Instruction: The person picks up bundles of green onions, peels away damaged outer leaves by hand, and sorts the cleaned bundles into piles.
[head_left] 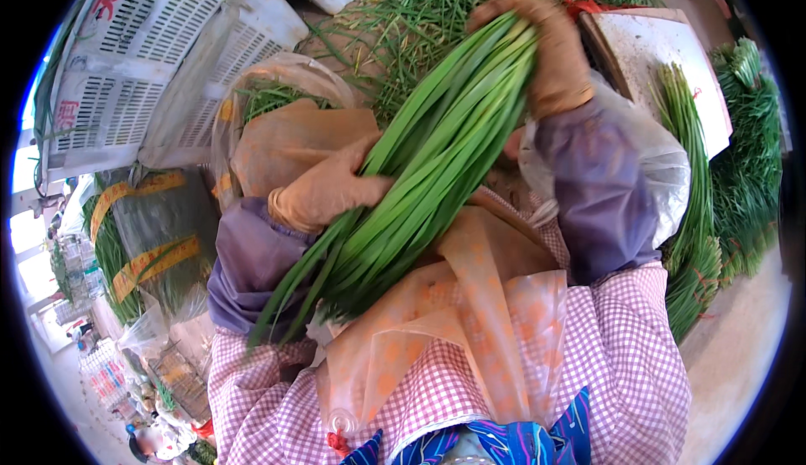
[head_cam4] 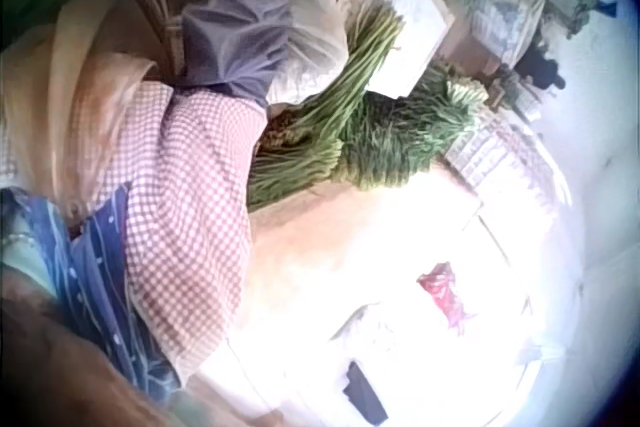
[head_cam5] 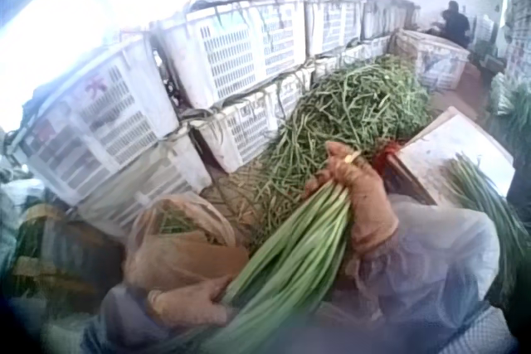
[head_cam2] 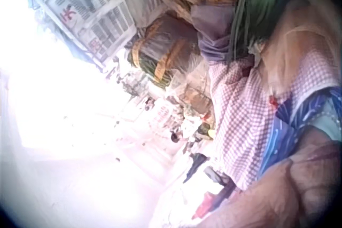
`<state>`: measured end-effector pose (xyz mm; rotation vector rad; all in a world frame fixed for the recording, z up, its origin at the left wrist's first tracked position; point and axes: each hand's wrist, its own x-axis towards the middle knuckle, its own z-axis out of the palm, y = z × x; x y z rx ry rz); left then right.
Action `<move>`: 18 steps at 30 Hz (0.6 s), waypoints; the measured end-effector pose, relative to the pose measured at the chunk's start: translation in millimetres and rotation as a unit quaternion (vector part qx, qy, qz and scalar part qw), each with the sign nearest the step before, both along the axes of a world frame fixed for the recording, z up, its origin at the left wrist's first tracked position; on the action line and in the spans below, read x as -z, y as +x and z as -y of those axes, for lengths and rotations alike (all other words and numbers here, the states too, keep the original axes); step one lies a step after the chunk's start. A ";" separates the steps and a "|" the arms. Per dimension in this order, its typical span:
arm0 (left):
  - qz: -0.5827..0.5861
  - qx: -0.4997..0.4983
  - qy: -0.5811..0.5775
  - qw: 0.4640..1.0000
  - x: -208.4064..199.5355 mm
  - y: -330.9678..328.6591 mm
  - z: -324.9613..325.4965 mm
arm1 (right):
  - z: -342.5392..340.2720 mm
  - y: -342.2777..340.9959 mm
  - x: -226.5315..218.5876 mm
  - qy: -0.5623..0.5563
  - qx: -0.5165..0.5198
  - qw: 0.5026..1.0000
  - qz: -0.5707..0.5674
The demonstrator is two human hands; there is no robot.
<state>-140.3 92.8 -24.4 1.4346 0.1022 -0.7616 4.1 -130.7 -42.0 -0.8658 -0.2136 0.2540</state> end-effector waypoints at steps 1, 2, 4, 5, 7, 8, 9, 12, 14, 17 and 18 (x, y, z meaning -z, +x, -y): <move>0.005 0.041 0.035 0.999 -2.1 -3.1 -4.8 | 18.3 24.8 -4.9 -0.007 0.000 0.998 0.055; 0.057 0.047 0.031 0.997 10.5 -7.8 -12.2 | 32.4 42.7 -16.9 0.020 0.039 0.999 0.018; 0.018 0.083 0.019 0.996 0.4 -4.4 -11.9 | 78.7 93.3 -23.0 0.026 0.136 0.989 -0.044; -0.002 0.101 0.017 0.995 -5.1 -4.2 -15.3 | 108.8 126.2 -12.9 0.011 0.188 0.980 -0.070; 0.000 0.089 0.020 0.996 -1.1 4.0 -29.7 | 150.0 141.2 -15.5 -0.138 0.277 0.948 0.075; 0.026 0.037 0.034 0.998 -2.5 0.0 -42.2 | 140.2 131.1 -30.7 -0.120 0.295 0.943 0.098; 0.046 -0.014 0.046 0.998 -2.9 -2.2 -46.2 | 131.6 117.5 -44.4 -0.103 0.313 0.937 0.116; 0.137 -0.104 0.238 0.956 -43.4 23.6 -35.4 | 79.8 72.7 -73.5 -0.149 0.314 0.925 0.153; 0.179 -0.119 0.225 0.951 -62.7 40.9 -25.2 | 64.4 63.6 -78.9 -0.166 0.288 0.925 0.186; 0.241 -0.126 0.157 0.949 -77.8 68.4 3.6 | 55.5 61.9 -69.2 -0.142 0.212 0.955 0.152; 0.257 -0.120 0.112 0.952 -78.1 75.8 14.7 | 50.6 59.3 -66.0 -0.144 0.211 0.955 0.152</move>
